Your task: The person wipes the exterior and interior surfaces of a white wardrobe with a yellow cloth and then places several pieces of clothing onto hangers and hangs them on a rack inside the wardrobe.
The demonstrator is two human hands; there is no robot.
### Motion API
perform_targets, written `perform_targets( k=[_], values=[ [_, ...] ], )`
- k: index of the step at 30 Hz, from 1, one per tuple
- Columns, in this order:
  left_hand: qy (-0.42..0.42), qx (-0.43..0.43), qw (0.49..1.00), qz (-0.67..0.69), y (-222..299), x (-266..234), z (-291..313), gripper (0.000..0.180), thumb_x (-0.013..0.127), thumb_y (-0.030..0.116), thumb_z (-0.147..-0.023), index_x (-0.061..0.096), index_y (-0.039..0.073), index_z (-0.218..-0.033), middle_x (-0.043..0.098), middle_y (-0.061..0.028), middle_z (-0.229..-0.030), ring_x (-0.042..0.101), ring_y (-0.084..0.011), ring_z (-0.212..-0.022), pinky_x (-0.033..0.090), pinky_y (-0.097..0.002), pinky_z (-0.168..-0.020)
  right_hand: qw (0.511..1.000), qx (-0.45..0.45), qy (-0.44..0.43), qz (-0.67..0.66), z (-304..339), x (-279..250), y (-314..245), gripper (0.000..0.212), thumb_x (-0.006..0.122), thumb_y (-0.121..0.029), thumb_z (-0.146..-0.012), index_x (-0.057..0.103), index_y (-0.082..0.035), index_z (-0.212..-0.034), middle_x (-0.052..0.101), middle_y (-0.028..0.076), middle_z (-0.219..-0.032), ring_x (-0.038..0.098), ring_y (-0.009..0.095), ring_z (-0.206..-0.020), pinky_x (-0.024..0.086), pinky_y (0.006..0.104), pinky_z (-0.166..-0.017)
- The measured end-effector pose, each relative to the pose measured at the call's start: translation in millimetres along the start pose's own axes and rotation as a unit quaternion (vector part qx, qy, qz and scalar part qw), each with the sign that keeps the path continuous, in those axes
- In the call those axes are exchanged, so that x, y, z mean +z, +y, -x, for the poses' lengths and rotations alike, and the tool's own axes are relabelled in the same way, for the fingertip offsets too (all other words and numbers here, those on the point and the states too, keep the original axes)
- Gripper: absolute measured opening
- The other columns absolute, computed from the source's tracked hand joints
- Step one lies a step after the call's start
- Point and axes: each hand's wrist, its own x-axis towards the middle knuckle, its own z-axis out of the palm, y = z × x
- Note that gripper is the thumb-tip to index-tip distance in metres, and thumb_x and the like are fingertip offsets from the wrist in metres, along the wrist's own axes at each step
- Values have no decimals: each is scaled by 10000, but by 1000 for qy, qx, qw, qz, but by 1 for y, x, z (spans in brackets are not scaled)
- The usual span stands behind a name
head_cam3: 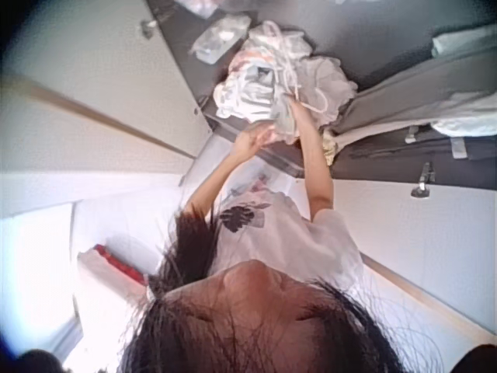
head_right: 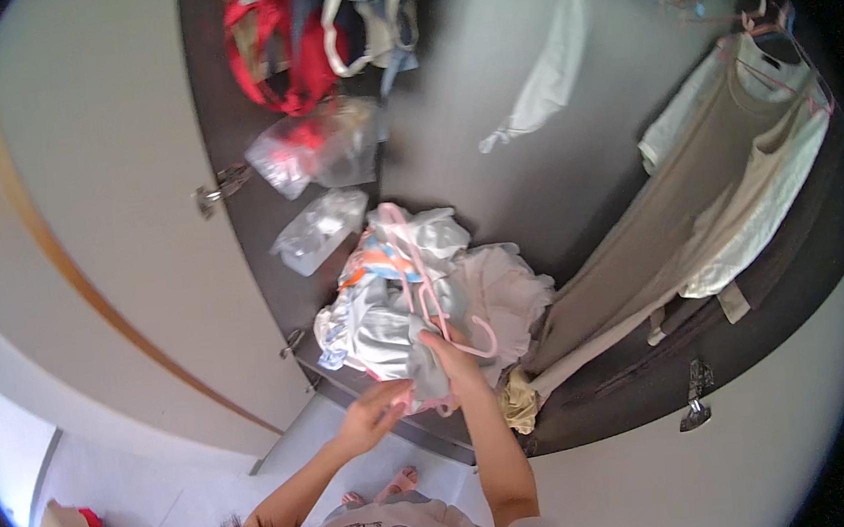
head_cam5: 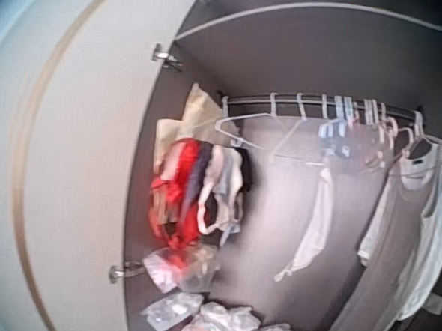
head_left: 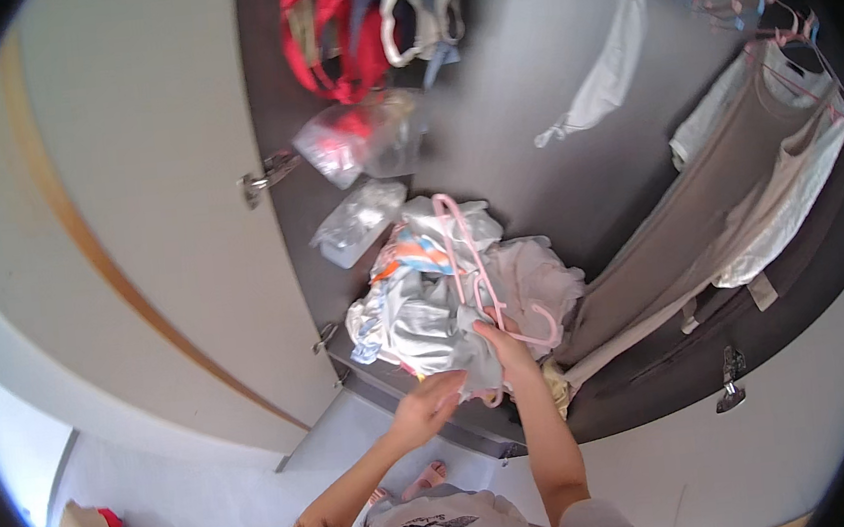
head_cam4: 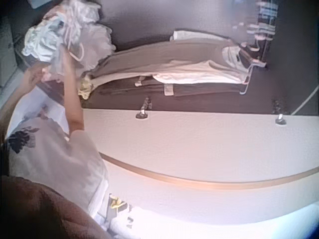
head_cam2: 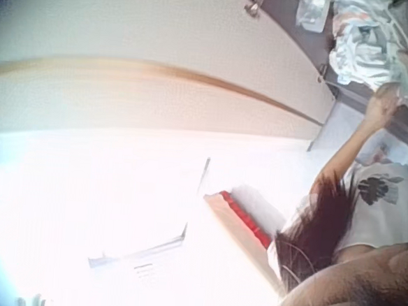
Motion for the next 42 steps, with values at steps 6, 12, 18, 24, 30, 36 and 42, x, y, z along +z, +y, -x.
perform_targets(
  k=[6,12,18,24,30,36,42],
  values=[
    [239,-157,958,-20,-9,-97,40,221,500,95,-949,628,0,-1103,664,-161,-1011,642,-288,-953,490,-351,-839,947,30,-287,141,71,56,-81,458,700,-158,-827,562,35,-1218,586,24,-1103,507,92,-1009,408,253,-886],
    [-5,-71,997,18,16,-134,69,334,475,160,-950,568,8,-1232,610,-171,-1159,557,-310,-1045,409,-376,-963,863,-43,-459,208,86,100,-82,462,722,-107,-750,589,19,-1175,596,1,-1063,492,111,-1024,364,276,-933],
    [4,-243,962,124,54,-174,133,316,572,189,-906,612,42,-1183,647,-115,-1081,580,-204,-947,451,-316,-864,851,-66,-475,214,99,142,-78,269,678,-158,-818,616,-12,-1036,584,-22,-929,478,76,-902,380,250,-808],
    [39,-236,971,4,78,-170,166,256,693,202,-833,626,20,-1000,611,-25,-731,514,-136,-683,446,-301,-659,886,-123,-396,206,108,167,-56,116,580,-176,-921,592,-62,-934,549,-27,-847,460,58,-802,376,223,-744],
    [104,-150,977,114,60,-118,149,248,569,239,-955,589,6,-871,536,-21,-747,470,-128,-726,421,-302,-680,883,-100,-417,189,133,163,-54,120,568,-163,-927,611,-52,-940,548,-34,-850,454,60,-812,377,222,-747],
    [121,-167,931,301,57,-95,114,154,576,157,-947,603,22,-879,594,-51,-790,577,-104,-808,474,-267,-747,900,-83,-389,175,127,124,-49,118,573,-145,-919,625,-45,-954,583,-26,-894,481,55,-846,391,229,-766],
    [62,-106,992,23,41,-58,85,122,665,94,-866,599,-6,-887,608,-71,-853,602,-170,-812,481,-307,-749,910,-130,-354,174,122,91,-69,96,557,-123,-931,615,-50,-955,494,-60,-804,396,21,-723,342,195,-630]
  ],
)
